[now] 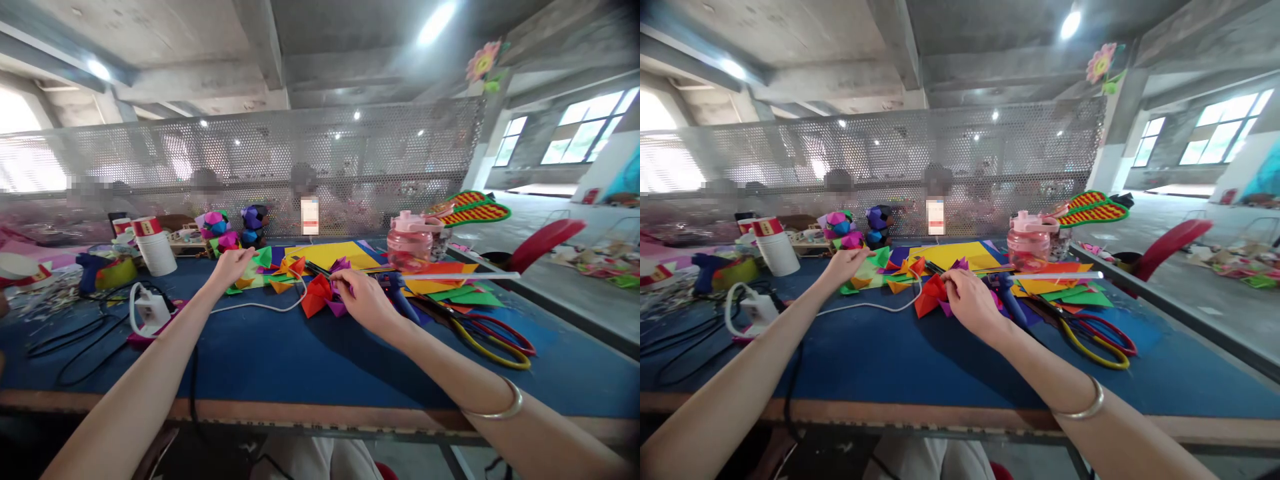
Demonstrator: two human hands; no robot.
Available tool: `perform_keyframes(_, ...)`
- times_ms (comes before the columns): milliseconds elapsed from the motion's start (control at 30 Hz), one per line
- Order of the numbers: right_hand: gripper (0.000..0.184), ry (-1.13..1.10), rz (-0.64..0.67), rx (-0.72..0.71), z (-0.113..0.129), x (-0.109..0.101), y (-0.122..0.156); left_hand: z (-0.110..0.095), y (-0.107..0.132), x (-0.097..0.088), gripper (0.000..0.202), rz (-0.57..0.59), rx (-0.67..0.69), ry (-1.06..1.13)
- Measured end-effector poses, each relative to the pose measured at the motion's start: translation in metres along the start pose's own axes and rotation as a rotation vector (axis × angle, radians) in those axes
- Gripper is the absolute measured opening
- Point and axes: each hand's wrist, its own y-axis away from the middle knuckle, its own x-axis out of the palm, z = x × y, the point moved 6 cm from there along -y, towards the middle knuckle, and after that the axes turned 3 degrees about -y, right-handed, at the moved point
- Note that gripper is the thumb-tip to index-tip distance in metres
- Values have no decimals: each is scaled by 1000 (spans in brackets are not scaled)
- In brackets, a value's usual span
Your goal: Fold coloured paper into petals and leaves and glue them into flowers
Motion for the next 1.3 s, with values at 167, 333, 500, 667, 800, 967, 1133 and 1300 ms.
perform_keyframes(167, 23, -5, -13, -10, -3, -1, -1, -23, 7, 4, 51, -12, 155, 85)
perform_keyframes(333, 23, -5, -34, 1, -3, -4, -3, -27, 9, 13, 50, 41, 137, 105)
perform_keyframes(500, 20, -64, -142, -16, 0, -18, -6, -31, 3, 26, 56, 76, 98, 253)
perform_keyframes(667, 18, -92, -257, -75, 4, -36, -7, -55, 9, 37, 41, 187, 170, 137)
perform_keyframes(800, 20, -126, -278, -65, 5, -44, -7, -92, 27, 33, 25, 129, 291, 114)
perform_keyframes(967, 18, -108, -254, -68, 10, -45, -8, -144, 56, 46, 17, 208, 615, 48)
perform_keyframes(1133, 18, -98, -280, -61, 10, -49, -8, -148, 60, 60, 11, 221, 557, -23)
perform_keyframes(1300, 18, -83, -260, -65, 13, -49, -8, -145, 58, 49, 18, 131, 491, 94)
